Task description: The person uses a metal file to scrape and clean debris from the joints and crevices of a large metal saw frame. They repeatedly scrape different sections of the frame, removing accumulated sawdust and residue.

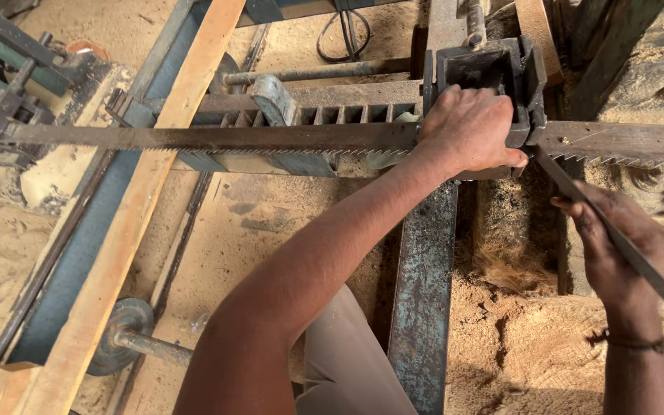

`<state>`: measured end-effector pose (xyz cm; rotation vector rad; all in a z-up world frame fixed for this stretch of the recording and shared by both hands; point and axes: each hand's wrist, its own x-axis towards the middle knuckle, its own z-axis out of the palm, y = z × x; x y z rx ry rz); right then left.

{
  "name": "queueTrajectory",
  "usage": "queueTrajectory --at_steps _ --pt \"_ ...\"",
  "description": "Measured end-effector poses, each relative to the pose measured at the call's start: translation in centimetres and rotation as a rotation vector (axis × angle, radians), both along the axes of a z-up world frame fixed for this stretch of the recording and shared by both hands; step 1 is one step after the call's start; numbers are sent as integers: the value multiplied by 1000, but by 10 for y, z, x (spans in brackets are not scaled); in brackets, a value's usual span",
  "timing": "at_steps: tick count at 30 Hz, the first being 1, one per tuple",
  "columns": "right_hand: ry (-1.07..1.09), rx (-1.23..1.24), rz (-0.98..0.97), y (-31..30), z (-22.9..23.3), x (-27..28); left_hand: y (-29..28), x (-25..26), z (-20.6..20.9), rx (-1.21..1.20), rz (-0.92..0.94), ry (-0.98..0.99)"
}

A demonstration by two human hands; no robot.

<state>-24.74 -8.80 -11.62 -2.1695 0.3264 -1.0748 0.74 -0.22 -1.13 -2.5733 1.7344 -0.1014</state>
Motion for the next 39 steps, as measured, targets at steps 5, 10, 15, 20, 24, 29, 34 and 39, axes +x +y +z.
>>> queueTrajectory --at_steps 5,10,15,20,24,29,34,39 --pt "-72 76 100 -19 11 34 -5 -1 -3 -56 -14 -23" --pt "-51 104 56 -14 4 -1 -1 -4 4 30 14 29" --pt "-183 345 160 -12 -2 15 -9 1 -6 -107 -40 -59" --pt "-143 335 123 -15 9 5 -8 -2 -1 -69 -4 -22" --pt "-291 369 231 -21 -2 25 -9 0 -5 -92 -8 -40" --pt "-113 395 37 -18 -1 8 -21 3 -21 -151 -19 -48" --pt "-184 405 -19 1 1 21 -20 5 -25 -207 -20 -72" --pt "-85 541 -90 0 43 52 -21 0 -21 -225 2 -123"
